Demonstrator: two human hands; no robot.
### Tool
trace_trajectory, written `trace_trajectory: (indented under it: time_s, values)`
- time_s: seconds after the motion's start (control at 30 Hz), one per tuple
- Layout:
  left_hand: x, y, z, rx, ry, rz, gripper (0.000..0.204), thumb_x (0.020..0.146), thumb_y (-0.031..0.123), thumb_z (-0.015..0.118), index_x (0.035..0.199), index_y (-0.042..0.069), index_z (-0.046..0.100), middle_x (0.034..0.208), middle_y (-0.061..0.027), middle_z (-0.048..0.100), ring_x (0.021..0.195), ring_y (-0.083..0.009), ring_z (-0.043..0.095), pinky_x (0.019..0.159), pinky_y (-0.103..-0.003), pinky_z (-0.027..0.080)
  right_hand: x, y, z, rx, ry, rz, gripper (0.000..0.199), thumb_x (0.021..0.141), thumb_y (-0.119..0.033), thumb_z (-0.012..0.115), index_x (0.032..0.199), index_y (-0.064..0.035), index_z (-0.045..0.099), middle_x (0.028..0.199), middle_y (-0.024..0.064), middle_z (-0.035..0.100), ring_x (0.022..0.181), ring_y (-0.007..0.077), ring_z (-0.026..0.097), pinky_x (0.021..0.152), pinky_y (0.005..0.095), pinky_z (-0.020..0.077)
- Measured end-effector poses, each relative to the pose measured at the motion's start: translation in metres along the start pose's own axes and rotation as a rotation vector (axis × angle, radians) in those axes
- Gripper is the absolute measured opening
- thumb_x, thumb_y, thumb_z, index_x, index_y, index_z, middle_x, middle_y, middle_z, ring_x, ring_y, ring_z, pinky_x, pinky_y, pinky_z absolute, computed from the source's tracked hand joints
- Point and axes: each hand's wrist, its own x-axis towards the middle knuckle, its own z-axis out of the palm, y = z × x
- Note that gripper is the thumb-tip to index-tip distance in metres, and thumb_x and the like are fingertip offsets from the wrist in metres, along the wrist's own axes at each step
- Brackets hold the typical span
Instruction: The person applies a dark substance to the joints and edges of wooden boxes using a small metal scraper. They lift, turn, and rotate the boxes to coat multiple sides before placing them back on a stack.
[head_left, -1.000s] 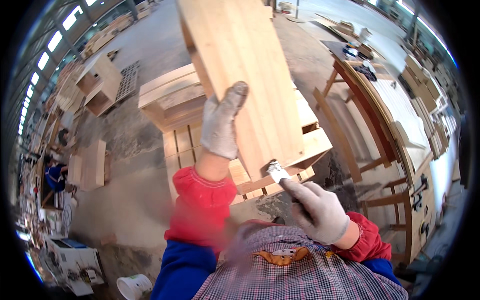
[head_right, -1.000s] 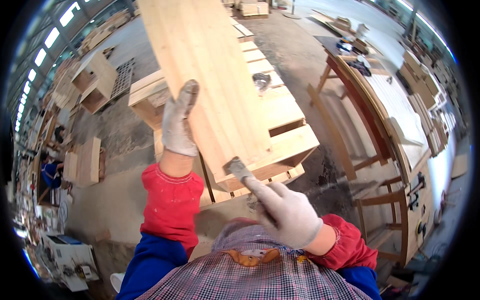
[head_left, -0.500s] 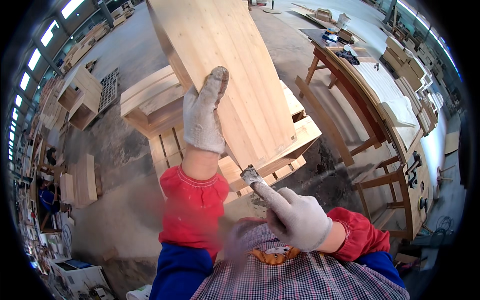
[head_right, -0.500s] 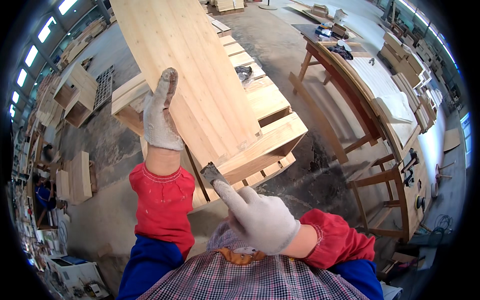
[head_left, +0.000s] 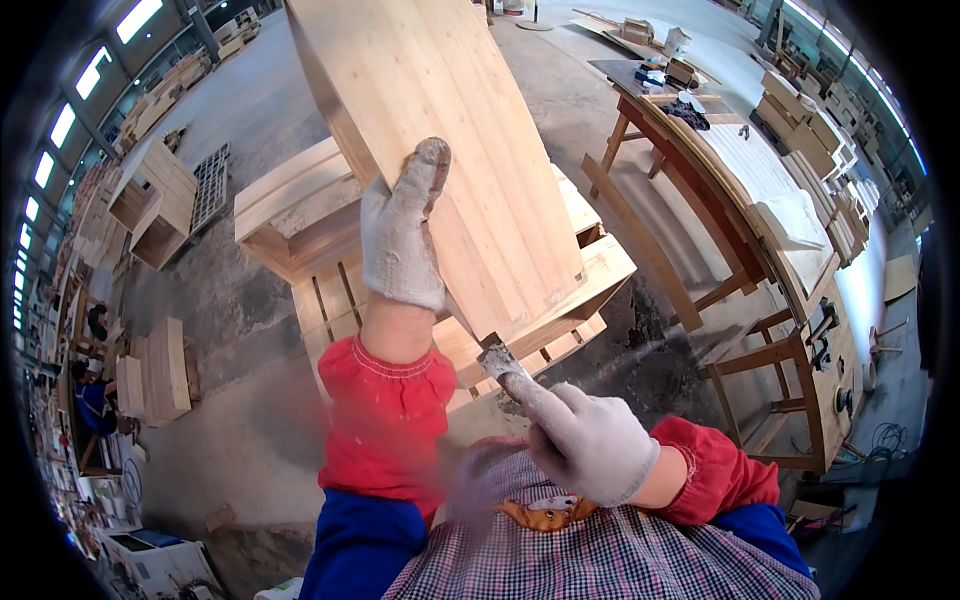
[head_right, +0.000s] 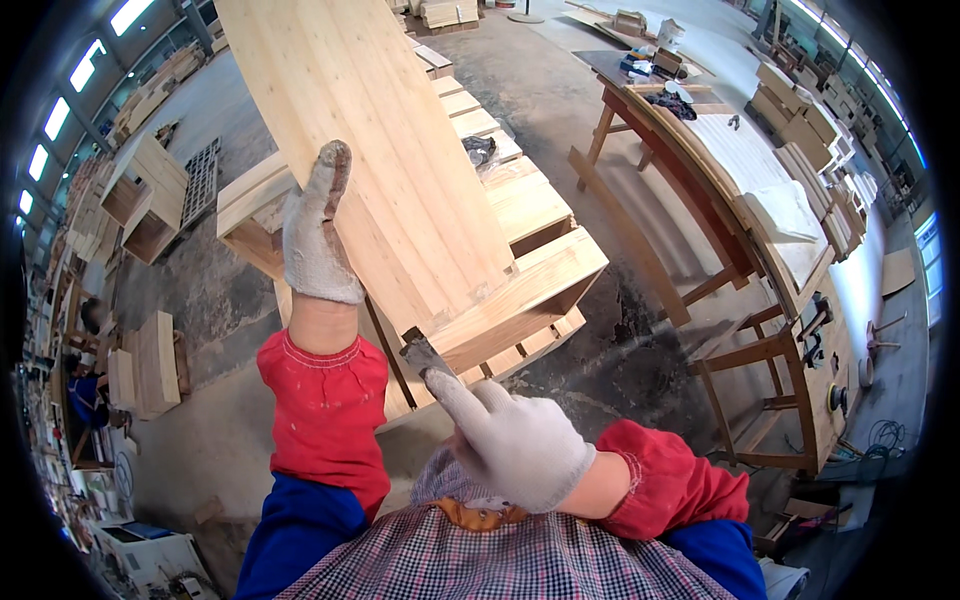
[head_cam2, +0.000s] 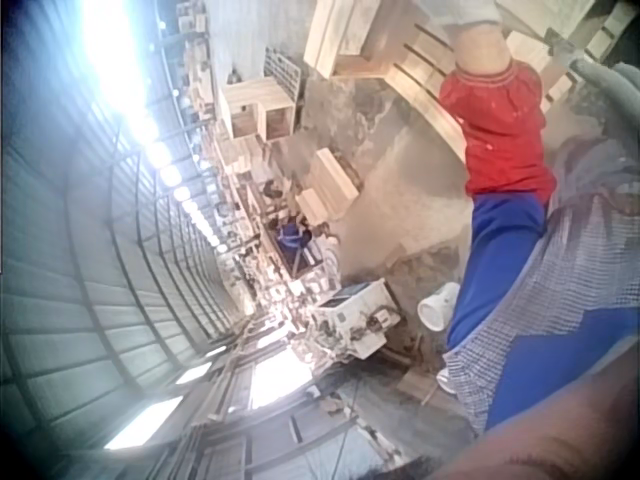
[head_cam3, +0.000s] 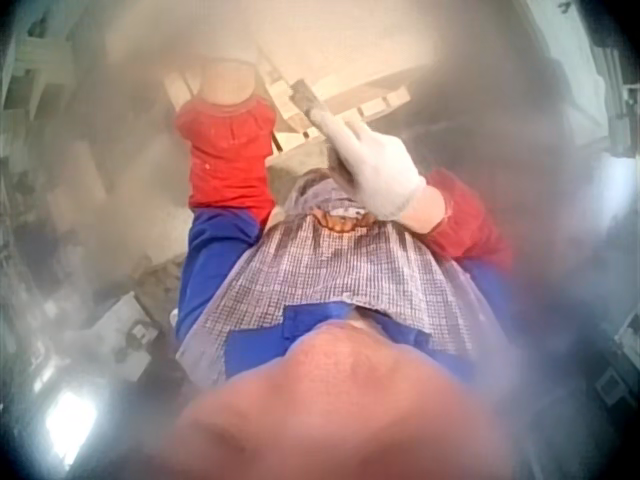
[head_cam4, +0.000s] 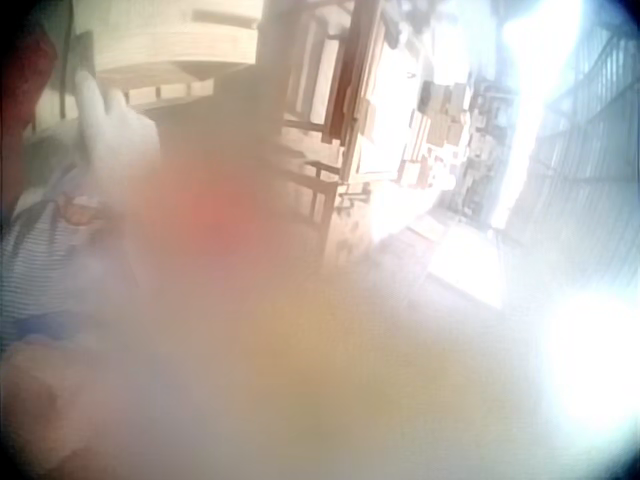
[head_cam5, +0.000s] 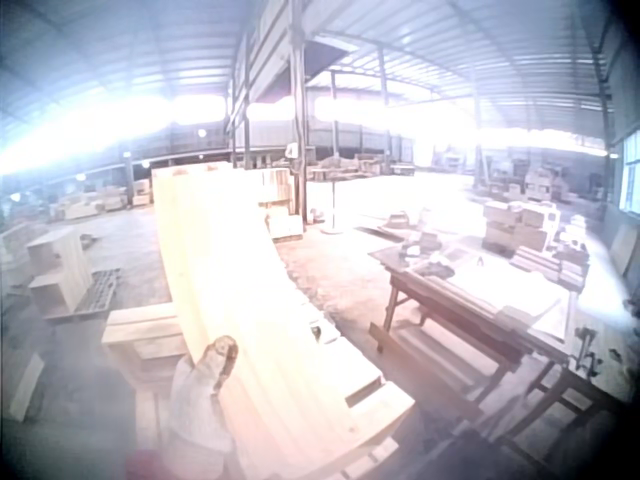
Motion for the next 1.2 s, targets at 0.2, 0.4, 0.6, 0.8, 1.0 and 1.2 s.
trace_trajectory:
  time_s: [0.2, 0.4, 0.6, 0.8, 1.0, 1.2]
  values:
    - [-0.003, 0.005, 0.001, -0.016, -0.044, -0.048, 0.046, 0.086, 0.023, 0.072, 0.118, -0.002, 0.051, 0.109, -0.0088, 0.064, 0.103, -0.0155, 0.063, 0.088, -0.032, 0.054, 0.005, 0.01, 0.009, 0.107, 0.133, -0.057, 0.06, 0.075, -0.001, 0.061, 0.133, -0.0004, 0.047, 0.075, 0.0115, 0.057, 0.059, 0.0272, 0.061, 0.051, 0.0348, 0.049]
    - [0.006, -0.001, -0.004, -0.018, -0.026, -0.016, 0.045, 0.086, 0.022, 0.071, 0.118, -0.003, 0.052, 0.109, -0.0082, 0.064, 0.104, -0.0153, 0.063, 0.089, -0.031, 0.054, -0.001, 0.019, 0.01, 0.121, 0.218, -0.096, 0.059, 0.076, -0.005, 0.063, 0.133, -0.0019, 0.047, 0.076, 0.0116, 0.058, 0.059, 0.029, 0.061, 0.051, 0.0381, 0.0498]
    - [0.007, -0.002, -0.003, -0.013, -0.026, -0.014, 0.044, 0.086, 0.021, 0.071, 0.118, -0.004, 0.052, 0.11, -0.0087, 0.063, 0.104, -0.0148, 0.062, 0.089, -0.031, 0.053, -0.004, 0.031, 0.019, 0.145, 0.231, -0.105, 0.058, 0.075, -0.003, 0.062, 0.132, -0.0031, 0.048, 0.078, 0.0119, 0.057, 0.06, 0.0289, 0.061, 0.052, 0.0382, 0.0498]
    - [0.011, -0.006, -0.006, -0.001, 0.006, 0.026, 0.045, 0.086, 0.025, 0.071, 0.12, -0.001, 0.056, 0.11, -0.0099, 0.067, 0.097, -0.0215, 0.066, 0.083, -0.038, 0.056, 0.001, 0.037, 0.021, 0.105, 0.216, -0.084, 0.057, 0.076, -0.005, 0.063, 0.131, -0.0036, 0.048, 0.078, 0.0113, 0.058, 0.064, 0.0288, 0.062, 0.055, 0.038, 0.0504]
    - [0.008, 0.001, -0.002, 0.016, -0.032, 0.008, 0.047, 0.085, 0.023, 0.071, 0.119, -0.005, 0.053, 0.107, -0.0096, 0.064, 0.099, -0.016, 0.064, 0.087, -0.031, 0.053, 0.004, 0.026, 0.008, 0.117, 0.167, -0.145, 0.059, 0.077, -0.007, 0.064, 0.133, -0.0043, 0.047, 0.081, 0.0121, 0.059, 0.064, 0.0289, 0.062, 0.053, 0.0378, 0.0502]
    - [0.006, 0.0, 0.0, -0.001, 0.002, 0.041, 0.047, 0.085, 0.024, 0.072, 0.118, -0.004, 0.053, 0.108, -0.01, 0.064, 0.099, -0.0163, 0.064, 0.087, -0.032, 0.054, -0.004, 0.017, 0.0, 0.015, 0.023, -0.09, 0.061, 0.078, -0.013, 0.065, 0.135, -0.0054, 0.044, 0.08, 0.012, 0.058, 0.065, 0.0281, 0.063, 0.052, 0.0367, 0.0499]
